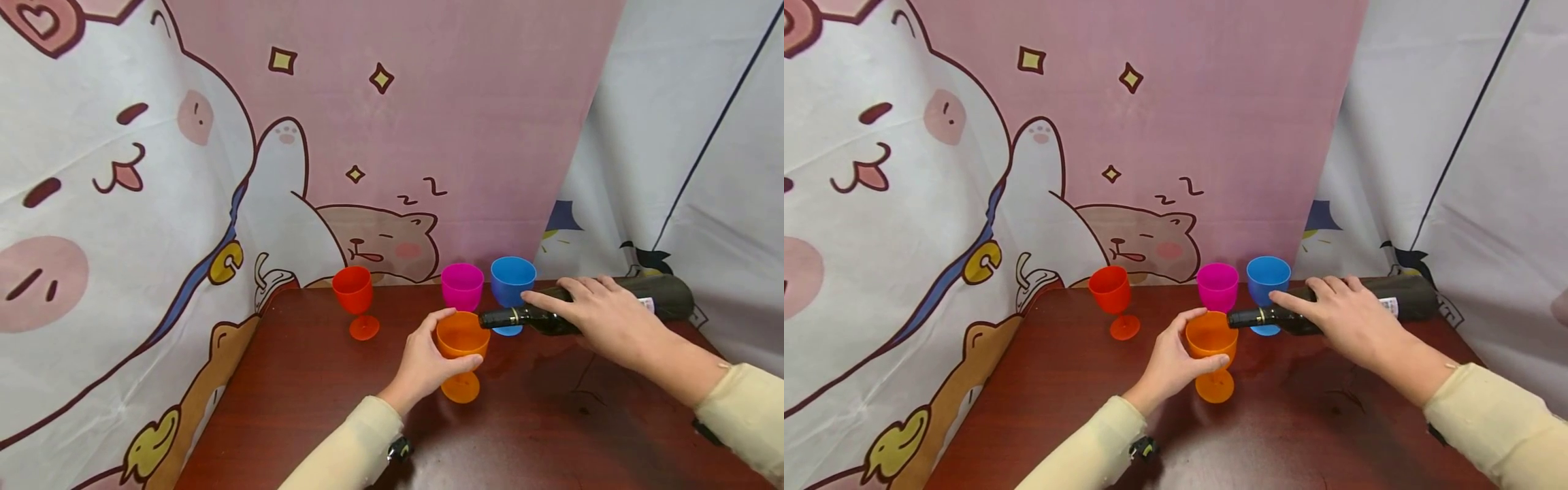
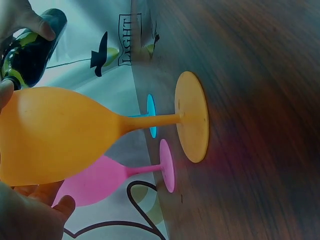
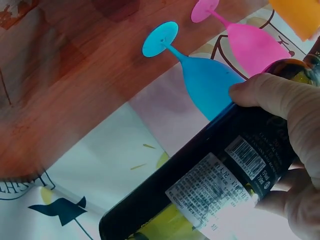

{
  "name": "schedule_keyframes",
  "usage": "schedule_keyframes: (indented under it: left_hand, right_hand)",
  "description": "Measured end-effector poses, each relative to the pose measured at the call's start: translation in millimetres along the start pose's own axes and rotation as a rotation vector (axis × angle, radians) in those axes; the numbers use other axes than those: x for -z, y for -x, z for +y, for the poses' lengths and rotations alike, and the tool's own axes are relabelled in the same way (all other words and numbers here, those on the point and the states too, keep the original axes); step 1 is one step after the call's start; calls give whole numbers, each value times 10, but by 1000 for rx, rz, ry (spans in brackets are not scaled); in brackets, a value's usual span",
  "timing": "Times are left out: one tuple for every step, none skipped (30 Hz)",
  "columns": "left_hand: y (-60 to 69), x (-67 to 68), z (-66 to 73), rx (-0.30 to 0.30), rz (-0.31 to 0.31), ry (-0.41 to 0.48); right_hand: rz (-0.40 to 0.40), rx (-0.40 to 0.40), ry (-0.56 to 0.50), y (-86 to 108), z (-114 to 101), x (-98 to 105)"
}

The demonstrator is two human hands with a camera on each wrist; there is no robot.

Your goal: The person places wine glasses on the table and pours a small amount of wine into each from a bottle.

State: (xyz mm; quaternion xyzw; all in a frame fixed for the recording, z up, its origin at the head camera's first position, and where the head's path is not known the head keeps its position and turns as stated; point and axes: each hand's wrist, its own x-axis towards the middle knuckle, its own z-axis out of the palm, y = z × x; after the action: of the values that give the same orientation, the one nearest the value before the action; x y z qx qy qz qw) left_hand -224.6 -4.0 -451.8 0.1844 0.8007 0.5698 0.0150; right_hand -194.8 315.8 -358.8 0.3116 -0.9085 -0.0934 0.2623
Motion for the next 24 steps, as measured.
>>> schedule_keyframes:
  left_hand:
    - [-2,1,-2,-1,1,-2]
    - [-2,1,-4,-2,2,-3]
    - [-4,2,-6,-4,3,-4]
    - [-3,2,-6,-3,3,-5]
    - [-3,2,-8,-5,4,-6]
    - [-2,2,-8,-6,3,-7]
    - [-1,1,-7,-9,3,-10]
    - [-2,-2,-8,-13,4,-11]
    - [-2,-3,-8,-16,4,-13]
    - [-1,-5,-6,-18,4,-16]
    - [-1,-7,-5,-20,5,-20]
    - [0,-8,-3,-22,5,-23]
    - [1,-9,-1,-22,6,-25]
    - [2,-9,2,-22,8,-28]
    - [6,-8,5,-21,9,-30]
    - [8,-8,8,-20,9,-29]
    - [10,-8,10,-20,10,-29]
    - [12,-8,13,-19,11,-29]
    - [14,-7,15,-18,12,-28]
    - [14,-7,16,-19,14,-28]
    - [15,-7,19,-17,14,-26]
    - [17,-7,20,-14,14,-26]
    - [20,-7,22,-10,14,-26]
    - [22,-7,22,-7,13,-23]
  right_hand:
    - [-10,-2,4,-6,-2,8]
    - [-23,-5,6,-9,-7,17]
    - [-38,-9,7,-13,-13,25]
    - [-52,-13,8,-16,-20,33]
    - [-64,-16,10,-19,-27,39]
    - [-73,-18,11,-20,-34,44]
    - [-79,-19,13,-21,-41,47]
    - [-81,-17,16,-22,-47,50]
    - [-81,-16,20,-25,-51,52]
    - [-78,-16,23,-25,-53,54]
    - [-74,-13,26,-25,-55,52]
    - [-71,-12,28,-25,-57,51]
    - [-67,-9,32,-26,-58,49]
    - [-62,-6,36,-29,-57,49]
    - [-56,-1,39,-31,-58,48]
    - [-49,5,44,-34,-58,47]
    - [-44,11,50,-37,-58,46]
    - [-38,15,56,-40,-58,48]
    - [-35,19,62,-43,-59,51]
    - [-35,20,67,-45,-60,56]
    - [-39,21,70,-46,-62,59]
    - [-47,19,73,-47,-65,63]
    - [-58,16,75,-48,-69,68]
    - [-70,13,75,-48,-73,73]
